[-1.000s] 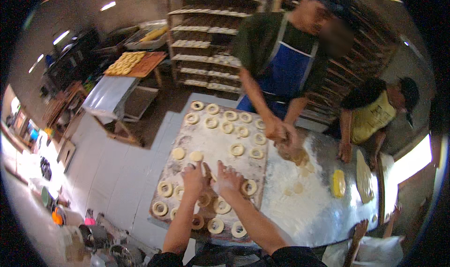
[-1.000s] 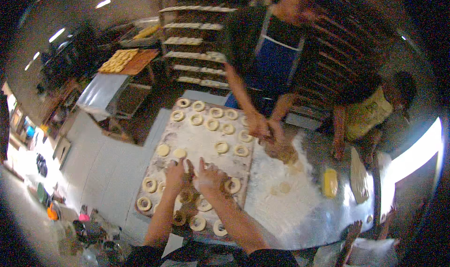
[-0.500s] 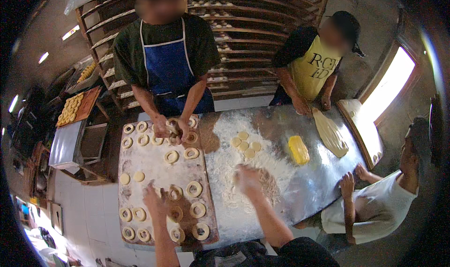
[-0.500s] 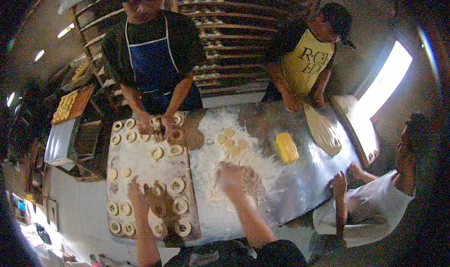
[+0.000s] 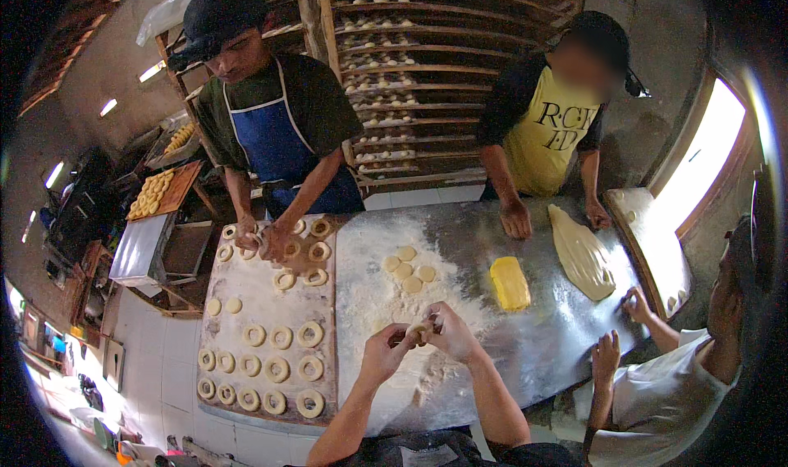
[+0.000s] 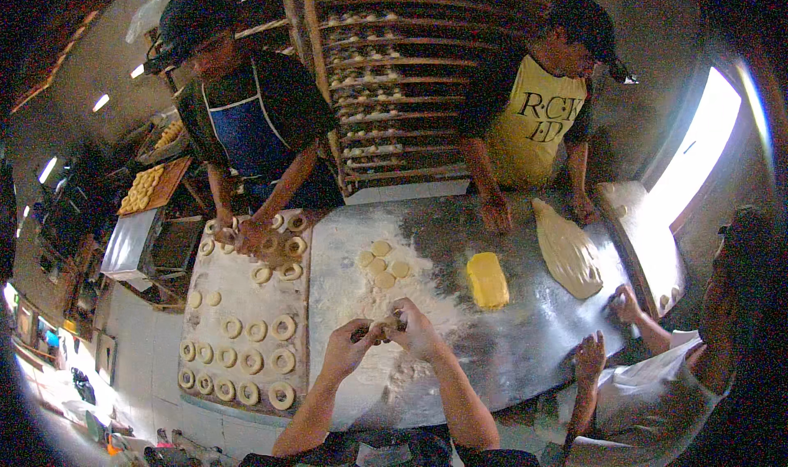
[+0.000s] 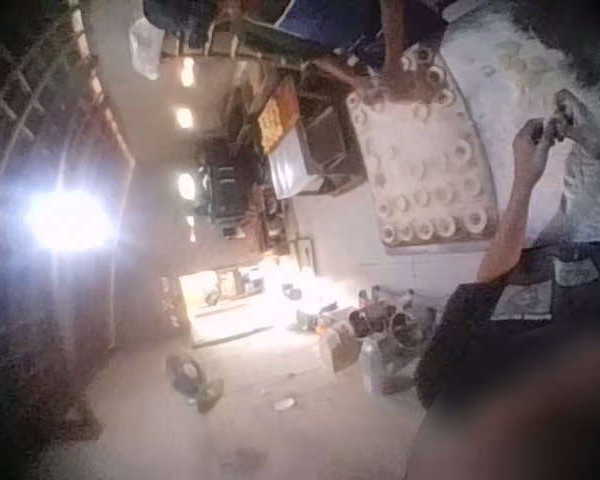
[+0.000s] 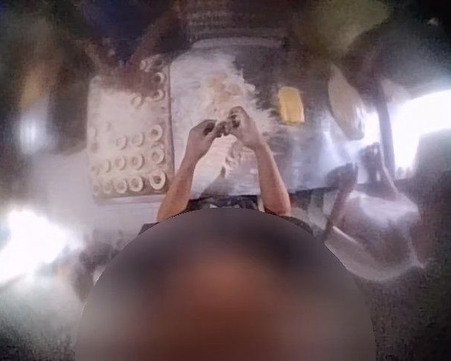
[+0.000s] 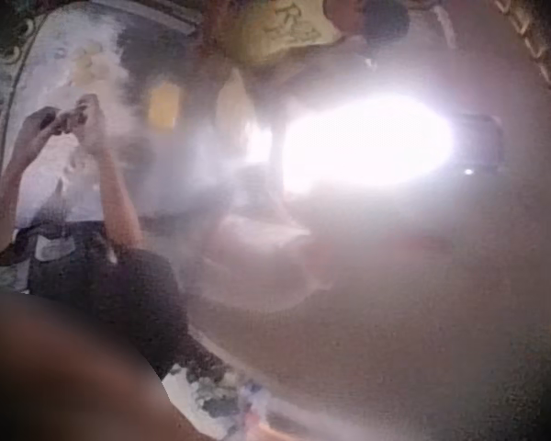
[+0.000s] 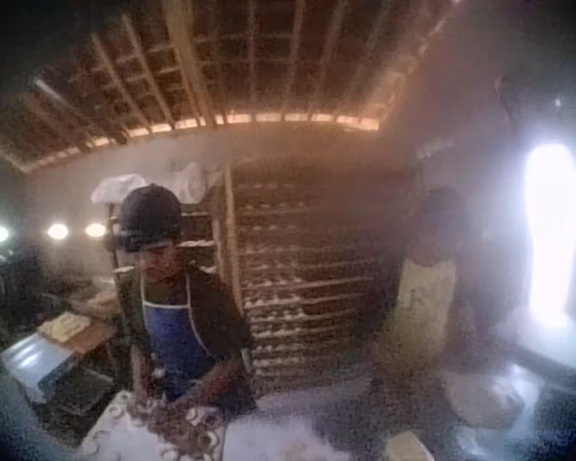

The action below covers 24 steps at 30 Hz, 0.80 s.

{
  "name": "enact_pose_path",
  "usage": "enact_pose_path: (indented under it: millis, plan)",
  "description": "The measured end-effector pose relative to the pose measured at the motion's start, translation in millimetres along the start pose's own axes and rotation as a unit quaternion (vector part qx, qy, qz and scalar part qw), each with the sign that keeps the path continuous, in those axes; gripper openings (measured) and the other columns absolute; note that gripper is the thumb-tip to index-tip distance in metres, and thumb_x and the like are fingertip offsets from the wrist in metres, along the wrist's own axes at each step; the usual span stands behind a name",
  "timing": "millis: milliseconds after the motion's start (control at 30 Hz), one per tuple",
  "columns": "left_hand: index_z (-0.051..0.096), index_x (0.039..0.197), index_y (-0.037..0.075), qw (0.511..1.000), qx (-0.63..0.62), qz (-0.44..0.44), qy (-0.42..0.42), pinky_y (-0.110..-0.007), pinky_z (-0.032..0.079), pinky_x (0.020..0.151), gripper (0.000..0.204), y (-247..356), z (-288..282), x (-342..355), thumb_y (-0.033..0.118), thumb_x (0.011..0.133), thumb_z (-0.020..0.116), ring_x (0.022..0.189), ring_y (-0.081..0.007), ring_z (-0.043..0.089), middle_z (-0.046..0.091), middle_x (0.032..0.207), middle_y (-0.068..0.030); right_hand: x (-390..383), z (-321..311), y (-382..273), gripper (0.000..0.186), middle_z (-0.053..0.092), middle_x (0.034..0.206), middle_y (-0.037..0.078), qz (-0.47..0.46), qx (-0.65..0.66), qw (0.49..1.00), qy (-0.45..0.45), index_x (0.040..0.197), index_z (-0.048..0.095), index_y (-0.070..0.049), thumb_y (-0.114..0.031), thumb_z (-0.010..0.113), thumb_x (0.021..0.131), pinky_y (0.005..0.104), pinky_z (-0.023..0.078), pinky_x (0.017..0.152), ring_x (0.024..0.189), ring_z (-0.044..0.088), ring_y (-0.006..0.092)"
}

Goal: The person shapes small dough pieces into rings by hand and places them on a wooden board. A coworker assists by rolling dough and arranging pieces nearby. The shaped dough rings accumulate on the board as the task progresses.

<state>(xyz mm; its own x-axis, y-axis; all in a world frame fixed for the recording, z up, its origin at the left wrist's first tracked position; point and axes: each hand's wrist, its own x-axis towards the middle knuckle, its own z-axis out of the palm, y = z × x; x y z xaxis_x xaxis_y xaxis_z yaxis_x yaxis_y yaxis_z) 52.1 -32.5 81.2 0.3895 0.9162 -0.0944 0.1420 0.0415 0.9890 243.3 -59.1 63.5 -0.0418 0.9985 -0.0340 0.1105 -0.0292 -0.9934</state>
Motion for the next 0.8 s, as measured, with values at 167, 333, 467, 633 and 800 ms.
enact_pose_path:
  millis: [167, 333, 467, 633, 800]
  plan:
    - [0.067, 0.103, 0.003, 0.986, 0.137, 0.045, 0.085, -0.032, 0.055, 0.076, 0.029, 12, 16, -10, 0.019, 0.081, 0.077, 0.082, -0.0216, 0.07, 0.071, 0.085, -0.0123, 5, 15, -6, 0.063, 0.057, 0.11, 0.016, -0.016, -0.234, 0.959, 0.16, 0.133, 0.041, -0.006, 0.002, 0.072, 0.079, 0.0377, 0.051, 0.089, 0.11, 0.057, 0.0236]
    - [0.051, 0.117, 0.004, 0.928, 0.268, 0.183, 0.182, -0.045, 0.048, 0.088, 0.046, 6, 35, -7, -0.002, 0.074, 0.068, 0.09, -0.0388, 0.058, 0.058, 0.096, -0.0169, 15, 32, 7, 0.063, 0.051, 0.126, 0.017, -0.112, -0.065, 0.977, 0.168, 0.139, 0.037, -0.009, -0.004, 0.062, 0.081, 0.038, 0.052, 0.087, 0.103, 0.059, 0.0323]
    - [0.036, 0.122, 0.002, 0.926, 0.18, 0.251, 0.217, -0.042, 0.045, 0.089, 0.046, -12, 29, -19, -0.009, 0.08, 0.053, 0.094, -0.034, 0.055, 0.049, 0.106, -0.019, 3, 31, 17, 0.052, 0.061, 0.104, 0.017, -0.057, 0.488, 0.857, -0.152, 0.124, 0.046, -0.002, -0.022, 0.062, 0.078, 0.0352, 0.054, 0.082, 0.091, 0.063, 0.0289]
    - [0.037, 0.12, 0.006, 0.931, -0.327, 0.142, 0.077, -0.033, 0.047, 0.077, 0.032, -11, 9, -39, -0.005, 0.09, 0.043, 0.089, -0.0156, 0.053, 0.048, 0.097, -0.0049, 6, 59, 2, 0.043, 0.065, 0.077, 0.013, 0.067, 0.428, 0.901, 0.024, 0.121, 0.049, -0.006, -0.031, 0.063, 0.09, 0.0349, 0.054, 0.073, 0.074, 0.065, 0.0243]
    - [0.043, 0.118, 0.009, 0.953, 0.196, 0.09, 0.21, -0.043, 0.053, 0.061, 0.024, -17, -40, -47, 0.028, 0.104, 0.041, 0.068, -0.0352, 0.066, 0.064, 0.076, -0.0148, 9, 114, -20, 0.058, 0.063, 0.084, 0.008, 0.002, 0.281, 0.958, -0.066, 0.135, 0.045, -0.009, -0.051, 0.055, 0.097, 0.0281, 0.049, 0.067, 0.073, 0.06, 0.0141]
